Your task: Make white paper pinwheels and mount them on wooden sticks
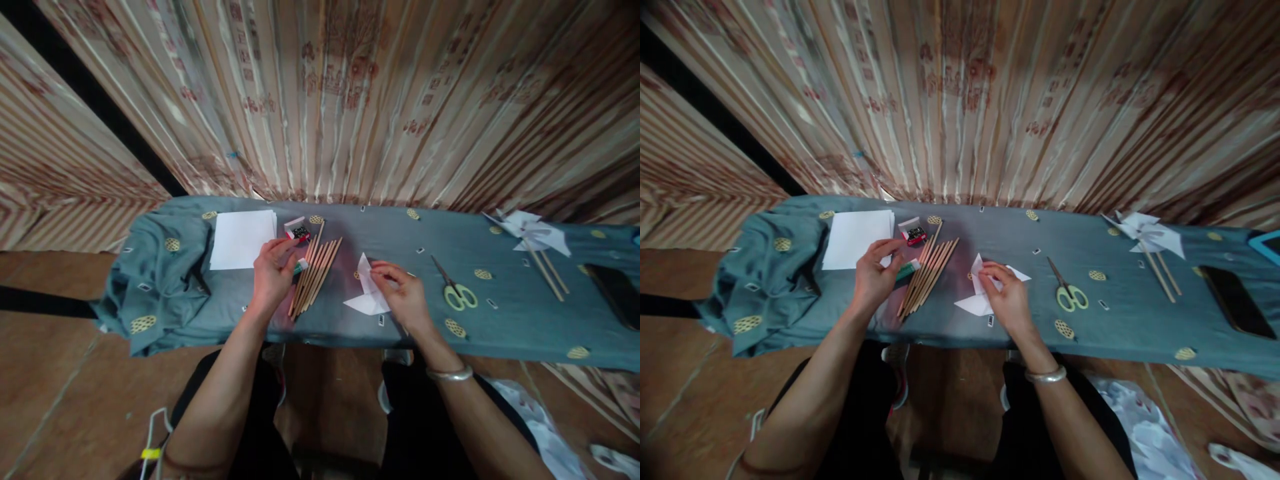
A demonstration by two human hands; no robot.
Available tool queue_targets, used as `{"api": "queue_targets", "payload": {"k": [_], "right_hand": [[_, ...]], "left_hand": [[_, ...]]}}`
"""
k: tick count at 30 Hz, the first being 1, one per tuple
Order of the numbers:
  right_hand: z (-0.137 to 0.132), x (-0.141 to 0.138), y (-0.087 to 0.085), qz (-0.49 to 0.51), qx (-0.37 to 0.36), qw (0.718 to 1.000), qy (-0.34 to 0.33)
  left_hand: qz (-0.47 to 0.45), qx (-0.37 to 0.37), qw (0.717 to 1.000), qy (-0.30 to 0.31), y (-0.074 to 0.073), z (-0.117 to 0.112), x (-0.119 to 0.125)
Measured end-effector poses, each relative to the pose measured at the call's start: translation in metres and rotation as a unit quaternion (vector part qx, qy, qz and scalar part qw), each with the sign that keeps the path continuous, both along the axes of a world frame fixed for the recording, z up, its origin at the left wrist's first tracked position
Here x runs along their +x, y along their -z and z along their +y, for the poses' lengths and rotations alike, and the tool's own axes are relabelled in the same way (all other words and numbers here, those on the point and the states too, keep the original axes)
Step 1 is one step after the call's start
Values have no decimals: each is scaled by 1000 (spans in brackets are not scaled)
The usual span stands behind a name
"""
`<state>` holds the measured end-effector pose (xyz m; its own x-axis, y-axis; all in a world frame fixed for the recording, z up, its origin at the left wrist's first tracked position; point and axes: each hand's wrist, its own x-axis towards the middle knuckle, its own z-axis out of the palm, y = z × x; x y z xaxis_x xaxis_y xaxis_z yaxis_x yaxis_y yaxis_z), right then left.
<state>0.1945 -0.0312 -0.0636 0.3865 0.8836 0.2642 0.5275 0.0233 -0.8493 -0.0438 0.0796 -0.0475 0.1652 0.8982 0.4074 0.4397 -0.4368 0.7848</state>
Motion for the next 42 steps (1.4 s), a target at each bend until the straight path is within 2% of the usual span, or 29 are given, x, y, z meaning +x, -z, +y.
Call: {"api": "queue_targets", "payload": {"k": [4,6,10,13,17,23,34,42], "right_hand": [[51,-45,-21,-151,-10,982,-110],[84,-63,-28,-212,-32,968,-128],[142,-87,-23,-294,-59,945,-134],[163,-95,-12,-328,-78,932,-130],[172,-101,-4,-349,-93,925,-119],[176,-106,-4,-365,-113,918,-109],[179,-110,-14,-410,-142,893,-119],[177,-112,-20,-415,-156,889,-112]], "left_hand": [[-85,-16,996,-29,-2,6,-4],[-123,-25,991,-35,-3,7,-7],[-182,-42,982,-26,-5,8,-13],[-199,-45,979,-13,-6,7,-15],[-215,-52,975,-9,-8,6,-16],[-238,-44,970,4,-11,5,-20],[-239,-42,970,7,-12,1,-22],[-228,-34,973,4,-11,2,-25]]}}
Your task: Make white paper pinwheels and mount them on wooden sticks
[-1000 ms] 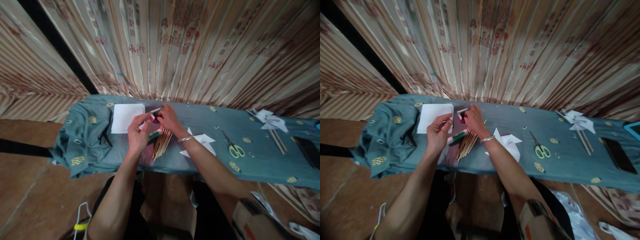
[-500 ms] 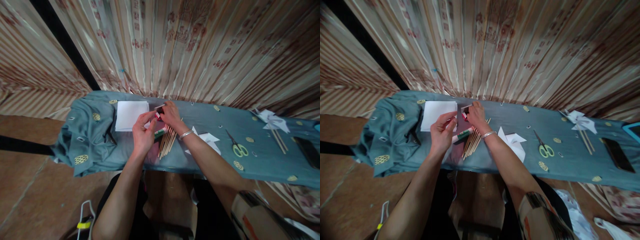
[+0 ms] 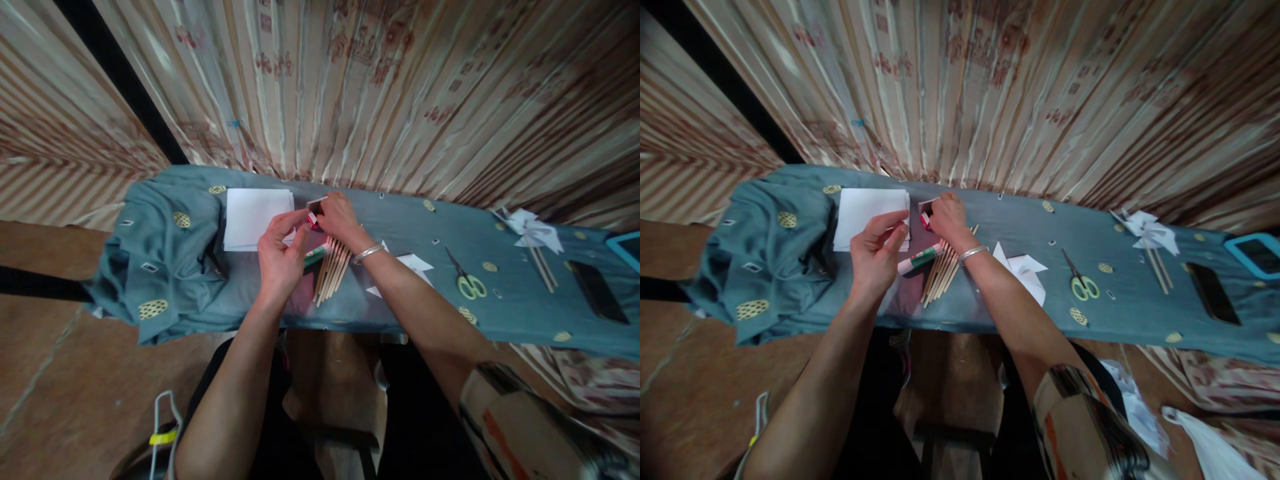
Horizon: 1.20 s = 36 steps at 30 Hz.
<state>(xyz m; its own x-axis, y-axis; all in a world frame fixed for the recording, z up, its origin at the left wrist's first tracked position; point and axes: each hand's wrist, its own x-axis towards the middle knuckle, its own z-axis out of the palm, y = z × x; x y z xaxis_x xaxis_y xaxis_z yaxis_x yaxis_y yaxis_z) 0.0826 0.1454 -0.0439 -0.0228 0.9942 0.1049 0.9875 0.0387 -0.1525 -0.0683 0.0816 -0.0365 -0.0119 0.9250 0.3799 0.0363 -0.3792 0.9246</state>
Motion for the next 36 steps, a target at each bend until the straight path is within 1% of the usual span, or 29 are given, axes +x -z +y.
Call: {"api": "queue_targets", "payload": {"k": [3,6,11,16,23,27,30,32,34,36], "right_hand": [[2,-1,0,1,2,1000,3],[7,-2,3,8,-4,1000,7],[8,-3,9,7,13,1000,14],[5,-4,7,9,18,1000,14],[9,-2,9,22,7,1000,12],[8,3,12,48,37,998,5],[5,7,14,87,57,994,19],[2,10,14,153,69,985,47],[0,13,13,254,78,961,78],[-3,17,13,333,78,935,93]], "left_hand": [[1,3,1000,-1,0,1,1],[4,7,1000,0,0,2,2],[19,4,1000,6,-1,2,3],[22,2,1000,11,1,1,5],[9,10,1000,6,0,1,4],[10,10,1000,5,-1,0,2],[3,1,1000,10,-1,-1,2],[-3,-4,1000,11,-1,-2,1],[-10,-14,1000,8,1,-1,1],[-19,-26,999,8,3,-1,2]]}}
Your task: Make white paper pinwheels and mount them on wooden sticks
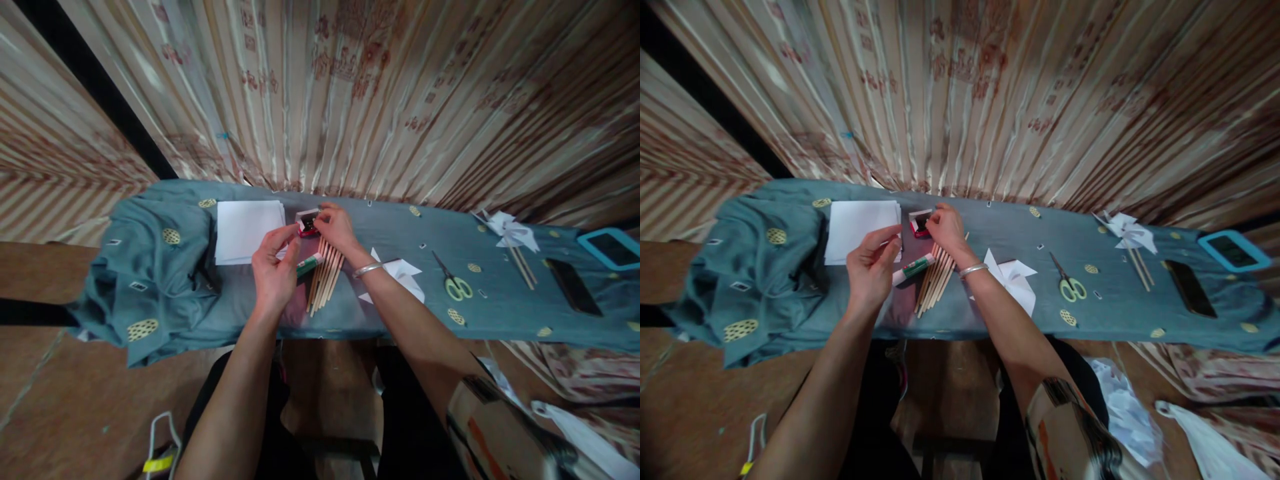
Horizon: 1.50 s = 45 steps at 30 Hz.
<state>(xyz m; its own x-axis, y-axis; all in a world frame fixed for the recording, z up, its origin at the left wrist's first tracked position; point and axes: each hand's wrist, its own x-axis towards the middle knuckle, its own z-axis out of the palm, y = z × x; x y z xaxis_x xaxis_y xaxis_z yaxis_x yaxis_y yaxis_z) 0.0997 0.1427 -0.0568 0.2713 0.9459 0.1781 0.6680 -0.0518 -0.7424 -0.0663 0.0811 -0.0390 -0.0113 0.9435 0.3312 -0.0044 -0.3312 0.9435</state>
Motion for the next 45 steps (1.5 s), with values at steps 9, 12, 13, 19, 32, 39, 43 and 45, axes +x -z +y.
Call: {"api": "queue_targets", "payload": {"k": [9,12,13,19,32,39,43,45], "right_hand": [[-53,7,-9,158,39,987,3],[-90,9,-18,279,95,956,-6],[-101,10,-20,291,102,951,-4],[-141,22,-24,252,128,959,8],[-187,51,-14,207,110,968,87],[-225,69,-10,384,83,913,113],[-247,73,-16,347,68,928,116],[-257,73,-19,292,64,946,123]], "left_hand": [[-77,-79,993,42,2,-6,26],[-48,-90,992,74,1,-16,34],[-35,-90,992,87,1,-20,37],[-5,-92,985,146,0,-38,57],[95,-85,972,198,2,-57,94],[90,-102,954,269,0,-85,115],[50,-167,934,312,1,-102,117],[34,-197,923,330,3,-109,116]]}}
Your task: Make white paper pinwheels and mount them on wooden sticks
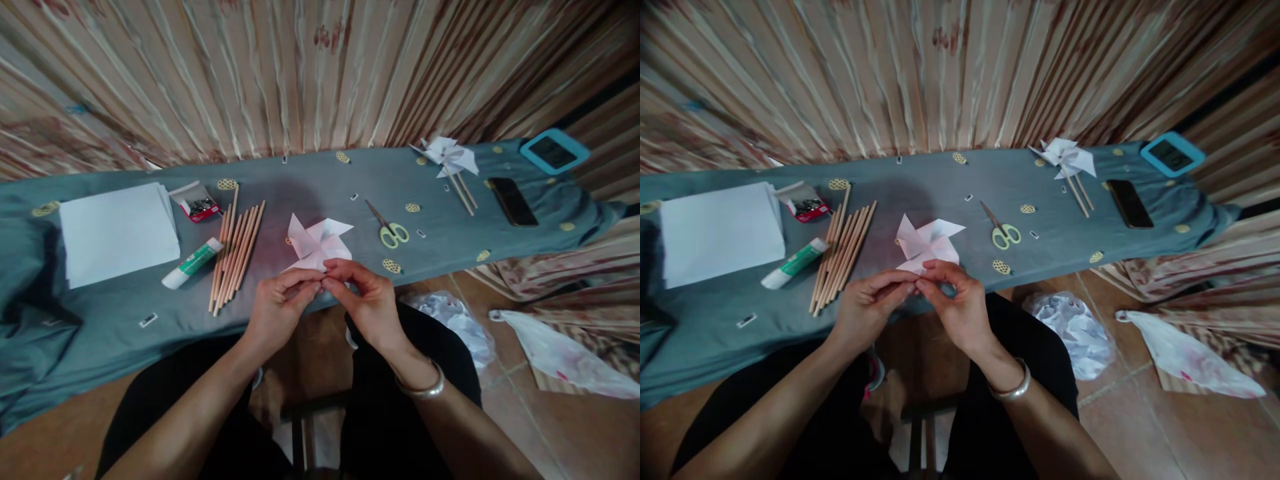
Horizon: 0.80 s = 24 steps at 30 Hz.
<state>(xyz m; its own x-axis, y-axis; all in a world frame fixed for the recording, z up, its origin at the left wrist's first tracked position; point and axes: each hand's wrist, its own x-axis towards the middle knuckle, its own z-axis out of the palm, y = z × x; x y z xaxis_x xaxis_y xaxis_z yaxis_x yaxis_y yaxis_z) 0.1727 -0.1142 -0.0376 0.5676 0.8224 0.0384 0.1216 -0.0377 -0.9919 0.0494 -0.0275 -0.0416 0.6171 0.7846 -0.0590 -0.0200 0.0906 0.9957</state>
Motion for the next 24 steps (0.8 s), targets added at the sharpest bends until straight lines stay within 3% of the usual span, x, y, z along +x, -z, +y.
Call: {"api": "queue_targets", "payload": {"k": [4,10,15,19,21,24], "right_hand": [[-11,1,0,-86,-21,996,0],[-12,8,3,-132,-40,990,13],[-12,8,4,-113,-22,993,15],[-9,14,5,-44,-8,999,24],[-6,24,6,-8,8,999,49],[-1,46,10,23,18,995,100]], "left_hand": [[-9,-53,998,18,4,-7,0],[-33,-115,992,27,4,-8,6],[-51,-116,992,28,5,-11,10],[-45,-103,993,26,7,-4,9],[-24,-77,997,-1,10,9,7],[-5,-14,995,-101,17,30,2]]}}
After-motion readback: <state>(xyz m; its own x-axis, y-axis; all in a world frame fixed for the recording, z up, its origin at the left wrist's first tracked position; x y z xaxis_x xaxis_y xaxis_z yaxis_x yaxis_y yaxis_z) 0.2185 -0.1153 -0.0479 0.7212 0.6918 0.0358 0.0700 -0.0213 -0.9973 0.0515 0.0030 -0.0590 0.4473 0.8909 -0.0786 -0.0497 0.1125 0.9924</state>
